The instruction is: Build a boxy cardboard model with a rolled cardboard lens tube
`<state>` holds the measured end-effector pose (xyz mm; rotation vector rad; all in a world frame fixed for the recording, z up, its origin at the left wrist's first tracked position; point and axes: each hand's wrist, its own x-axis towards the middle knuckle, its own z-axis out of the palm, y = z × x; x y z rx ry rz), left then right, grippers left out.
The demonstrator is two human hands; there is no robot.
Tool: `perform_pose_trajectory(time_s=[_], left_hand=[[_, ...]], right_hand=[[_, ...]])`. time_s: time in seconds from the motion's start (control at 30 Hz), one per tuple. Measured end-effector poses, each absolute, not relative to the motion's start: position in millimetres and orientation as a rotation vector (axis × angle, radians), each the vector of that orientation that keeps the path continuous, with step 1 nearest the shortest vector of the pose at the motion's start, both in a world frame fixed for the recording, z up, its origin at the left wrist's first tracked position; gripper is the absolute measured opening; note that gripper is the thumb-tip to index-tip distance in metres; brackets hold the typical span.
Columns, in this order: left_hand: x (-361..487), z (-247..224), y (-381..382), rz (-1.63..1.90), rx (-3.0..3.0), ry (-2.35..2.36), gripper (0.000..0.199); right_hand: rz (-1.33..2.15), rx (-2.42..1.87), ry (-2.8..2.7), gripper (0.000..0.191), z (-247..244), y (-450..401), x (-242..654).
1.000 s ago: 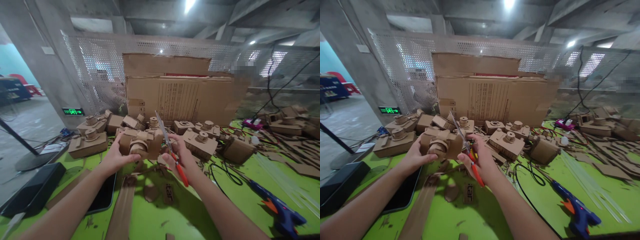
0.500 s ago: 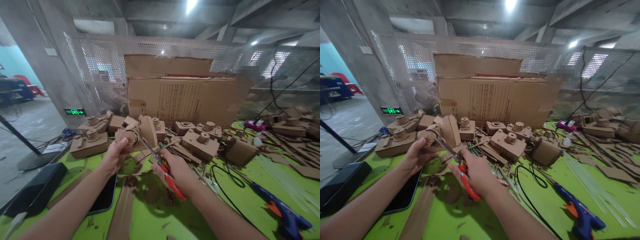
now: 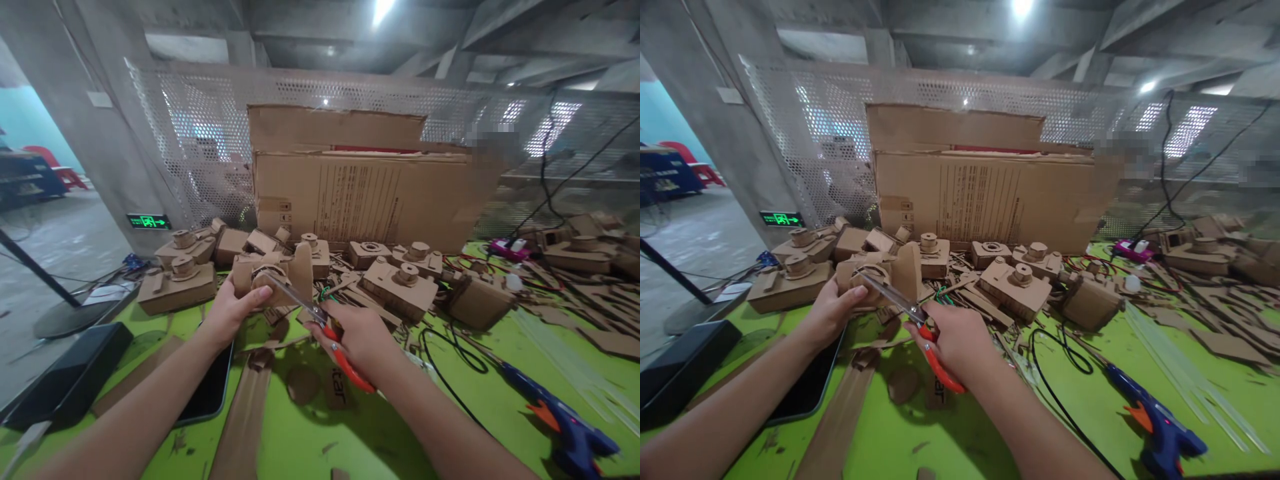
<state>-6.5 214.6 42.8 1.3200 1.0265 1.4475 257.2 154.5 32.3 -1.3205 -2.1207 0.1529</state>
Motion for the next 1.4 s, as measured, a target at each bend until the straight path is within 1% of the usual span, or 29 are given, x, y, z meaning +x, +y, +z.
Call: perform_pose_trajectory(time_s=[0.33,0.57,0.7,0.83,1.07,1.17,1.27,1.4], left_hand=[[-10,65,208,1.397,1.407,1.121,0.092],[-14,71,207,1.36,1.548,1.186,0.096],[-17,72,209,1.325,1.598,1.227,0.101],[-21,72,209,1.291,1.776,1.311,0.108],[-22,69,208,1.329,1.777,1.276,0.106],[-25,68,210,1.344,1.8,1.332,0.111],[-26,69,211,1.343,1.829,1.372,0.115],[-23,70,209,1.306,1.858,1.363,0.11]], right_hand=[[0.101,-1.325,-2.205,0.038,40,159,267],[-0.042,-1.353,-2.231,0.047,33,164,270],[-0.037,-1.367,-2.227,0.044,28,166,270],[-0.017,-1.372,-2.224,0.045,28,167,270],[0.127,-1.316,-2.187,0.045,45,166,277],[0.18,-1.322,-2.214,0.041,49,164,278],[0.133,-1.353,-2.271,0.04,48,165,278],[0.02,-1.303,-2.26,0.043,40,168,277]])
